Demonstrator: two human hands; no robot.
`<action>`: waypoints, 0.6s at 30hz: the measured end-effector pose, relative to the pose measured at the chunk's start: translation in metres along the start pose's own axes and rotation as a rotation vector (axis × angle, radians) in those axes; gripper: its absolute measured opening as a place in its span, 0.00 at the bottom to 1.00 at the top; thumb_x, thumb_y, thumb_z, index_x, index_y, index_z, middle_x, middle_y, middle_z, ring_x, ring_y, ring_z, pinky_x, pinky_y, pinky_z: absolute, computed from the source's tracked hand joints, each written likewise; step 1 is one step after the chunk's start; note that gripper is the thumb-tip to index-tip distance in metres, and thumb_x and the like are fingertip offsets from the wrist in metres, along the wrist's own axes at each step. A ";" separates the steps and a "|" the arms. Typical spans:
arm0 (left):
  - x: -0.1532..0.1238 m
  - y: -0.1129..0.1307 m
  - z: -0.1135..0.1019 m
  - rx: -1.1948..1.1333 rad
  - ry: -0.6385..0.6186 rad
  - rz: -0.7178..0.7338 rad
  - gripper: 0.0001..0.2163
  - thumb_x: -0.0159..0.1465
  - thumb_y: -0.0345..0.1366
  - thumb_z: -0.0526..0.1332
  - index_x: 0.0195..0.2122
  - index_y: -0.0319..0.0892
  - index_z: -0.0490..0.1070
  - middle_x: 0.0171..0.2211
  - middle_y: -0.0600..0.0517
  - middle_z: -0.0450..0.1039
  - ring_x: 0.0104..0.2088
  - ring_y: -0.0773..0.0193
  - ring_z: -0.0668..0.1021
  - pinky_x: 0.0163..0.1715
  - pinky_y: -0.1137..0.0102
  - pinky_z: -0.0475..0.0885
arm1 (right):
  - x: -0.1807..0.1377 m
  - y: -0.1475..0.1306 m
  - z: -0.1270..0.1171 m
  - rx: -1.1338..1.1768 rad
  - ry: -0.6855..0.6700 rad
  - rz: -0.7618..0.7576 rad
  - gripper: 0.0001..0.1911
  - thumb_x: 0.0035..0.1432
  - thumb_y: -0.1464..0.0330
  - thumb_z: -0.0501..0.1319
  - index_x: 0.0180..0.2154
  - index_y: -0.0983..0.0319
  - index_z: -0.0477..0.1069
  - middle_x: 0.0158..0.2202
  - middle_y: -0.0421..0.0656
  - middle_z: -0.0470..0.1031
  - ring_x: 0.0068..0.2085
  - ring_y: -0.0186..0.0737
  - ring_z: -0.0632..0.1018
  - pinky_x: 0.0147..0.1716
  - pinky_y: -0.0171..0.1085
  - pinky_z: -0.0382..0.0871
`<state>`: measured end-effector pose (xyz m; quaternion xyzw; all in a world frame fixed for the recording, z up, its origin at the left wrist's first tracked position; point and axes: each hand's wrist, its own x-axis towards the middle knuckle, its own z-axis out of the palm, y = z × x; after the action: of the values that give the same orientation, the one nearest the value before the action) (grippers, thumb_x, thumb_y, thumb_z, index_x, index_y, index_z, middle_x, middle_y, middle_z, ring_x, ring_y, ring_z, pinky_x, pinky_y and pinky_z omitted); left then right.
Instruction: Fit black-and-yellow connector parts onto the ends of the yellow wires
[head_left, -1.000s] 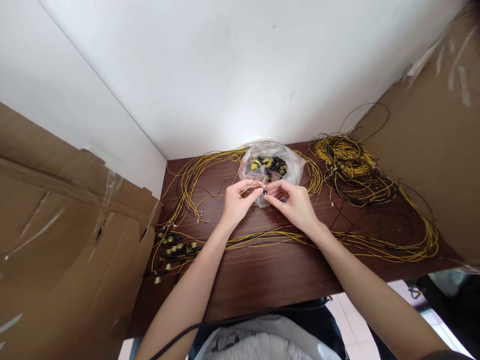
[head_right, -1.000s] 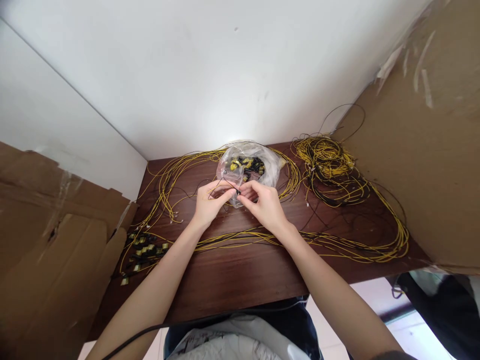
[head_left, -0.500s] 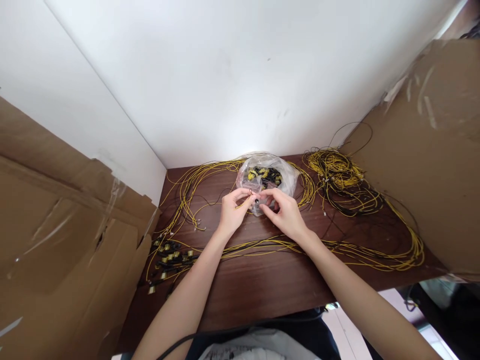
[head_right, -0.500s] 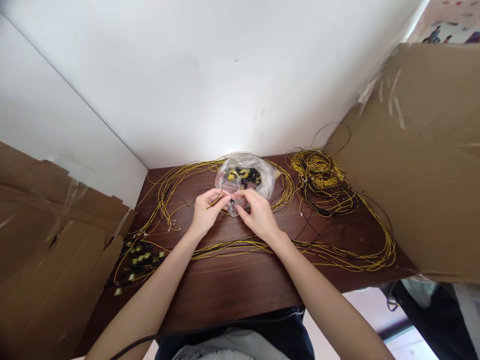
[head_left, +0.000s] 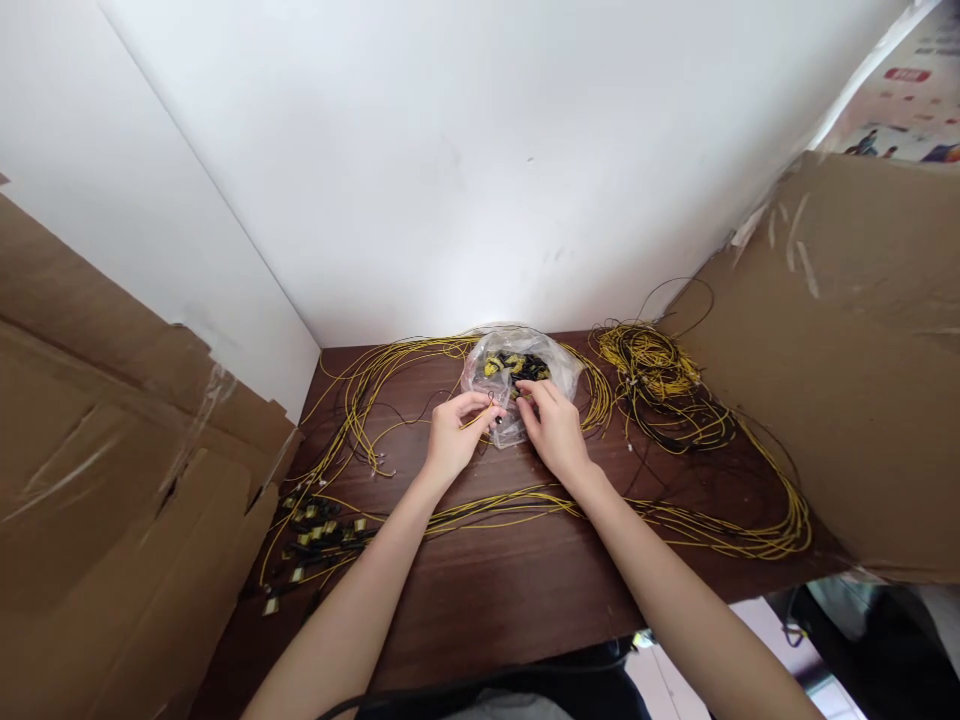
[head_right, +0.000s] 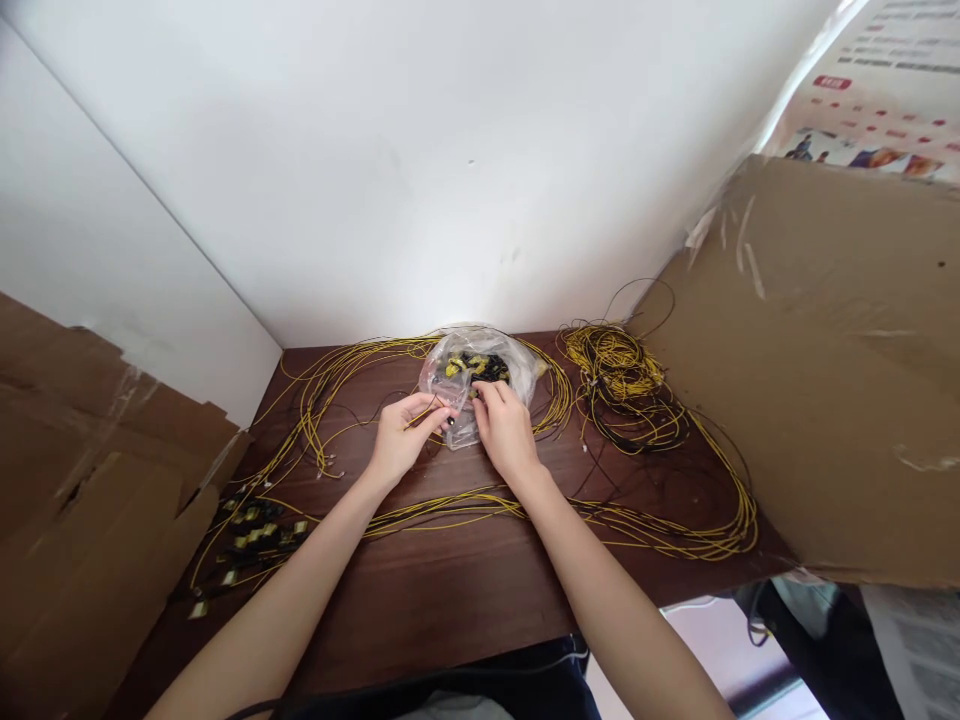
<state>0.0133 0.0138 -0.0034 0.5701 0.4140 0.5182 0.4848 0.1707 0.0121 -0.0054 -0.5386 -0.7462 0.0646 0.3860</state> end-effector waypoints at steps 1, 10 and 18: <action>0.000 0.000 0.000 0.004 0.000 0.005 0.09 0.55 0.39 0.63 0.30 0.37 0.72 0.29 0.48 0.76 0.25 0.68 0.75 0.27 0.73 0.73 | 0.001 0.000 0.001 -0.027 -0.010 0.002 0.13 0.61 0.71 0.50 0.45 0.63 0.69 0.39 0.49 0.72 0.40 0.44 0.73 0.41 0.42 0.67; -0.001 0.004 0.002 -0.073 0.008 -0.048 0.11 0.55 0.41 0.63 0.31 0.37 0.73 0.33 0.46 0.77 0.26 0.66 0.77 0.27 0.72 0.74 | 0.008 0.002 0.012 -0.136 -0.049 0.044 0.11 0.59 0.72 0.51 0.37 0.63 0.73 0.35 0.49 0.70 0.37 0.45 0.72 0.38 0.42 0.67; 0.001 0.000 -0.001 -0.082 0.011 -0.004 0.10 0.51 0.33 0.65 0.35 0.37 0.72 0.35 0.47 0.77 0.36 0.63 0.79 0.41 0.66 0.74 | 0.006 0.004 -0.004 0.174 -0.014 0.074 0.08 0.57 0.71 0.54 0.35 0.61 0.71 0.35 0.45 0.73 0.34 0.40 0.74 0.38 0.41 0.68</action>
<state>0.0120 0.0150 -0.0033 0.5462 0.3961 0.5369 0.5065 0.1751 0.0181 -0.0016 -0.5296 -0.7201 0.1469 0.4236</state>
